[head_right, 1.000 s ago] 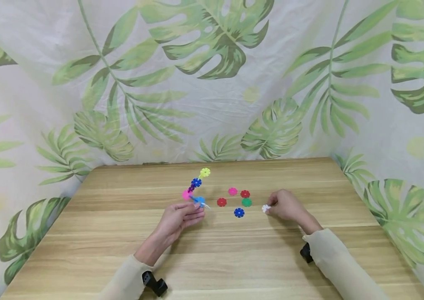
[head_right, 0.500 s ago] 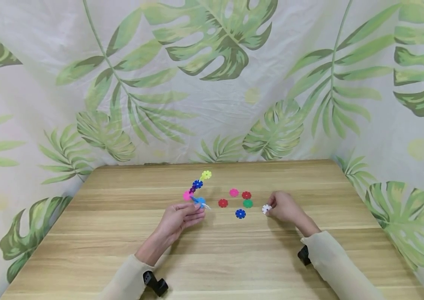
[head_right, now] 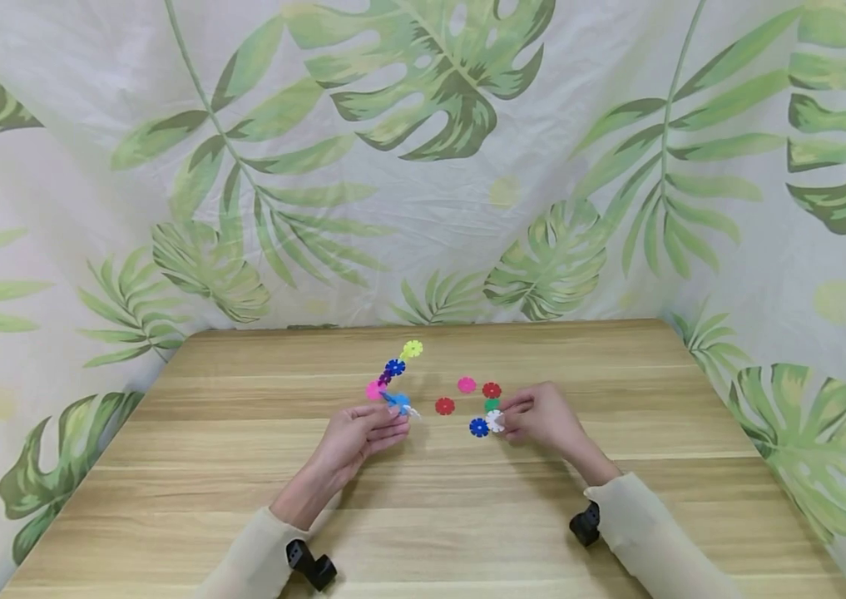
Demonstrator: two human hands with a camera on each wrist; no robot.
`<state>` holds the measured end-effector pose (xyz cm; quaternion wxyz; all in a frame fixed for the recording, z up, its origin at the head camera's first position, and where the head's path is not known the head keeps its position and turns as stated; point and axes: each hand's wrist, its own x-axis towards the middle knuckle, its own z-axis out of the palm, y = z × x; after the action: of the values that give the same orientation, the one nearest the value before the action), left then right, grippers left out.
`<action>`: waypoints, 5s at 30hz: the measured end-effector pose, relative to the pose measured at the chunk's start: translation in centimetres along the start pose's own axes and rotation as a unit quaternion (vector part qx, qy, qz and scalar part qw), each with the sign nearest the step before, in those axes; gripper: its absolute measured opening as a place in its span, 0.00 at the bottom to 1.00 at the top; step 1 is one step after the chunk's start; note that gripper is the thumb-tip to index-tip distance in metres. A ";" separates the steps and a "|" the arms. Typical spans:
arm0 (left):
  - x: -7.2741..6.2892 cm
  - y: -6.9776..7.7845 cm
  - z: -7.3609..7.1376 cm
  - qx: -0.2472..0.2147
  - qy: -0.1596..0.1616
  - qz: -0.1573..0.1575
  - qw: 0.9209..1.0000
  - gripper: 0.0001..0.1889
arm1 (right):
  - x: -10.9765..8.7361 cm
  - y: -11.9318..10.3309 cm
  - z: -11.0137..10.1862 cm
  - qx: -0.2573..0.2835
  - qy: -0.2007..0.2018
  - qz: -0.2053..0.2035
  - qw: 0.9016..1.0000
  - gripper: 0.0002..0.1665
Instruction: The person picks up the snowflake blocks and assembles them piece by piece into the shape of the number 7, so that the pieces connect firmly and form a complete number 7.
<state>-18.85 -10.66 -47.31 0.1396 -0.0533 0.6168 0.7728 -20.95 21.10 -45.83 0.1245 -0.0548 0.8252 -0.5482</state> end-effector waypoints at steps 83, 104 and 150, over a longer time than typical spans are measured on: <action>-0.6 -1.2 1.2 0.022 -0.039 -0.026 0.999 0.19 | 0.8 -2.8 8.9 0.229 -0.059 0.034 0.971 0.17; -0.4 -0.8 0.4 0.026 -0.027 -0.019 0.999 0.17 | 3.6 0.2 -0.3 -0.218 0.044 -0.057 0.973 0.10; 0.3 -0.6 0.4 0.011 -0.015 -0.021 1.000 0.15 | -0.1 -2.3 6.1 -0.041 0.031 -0.111 0.993 0.06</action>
<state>-18.96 -10.08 -47.89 0.1657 -0.0528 0.6217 0.7637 -19.34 14.80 -45.89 0.0348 -0.1337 0.8393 -0.5258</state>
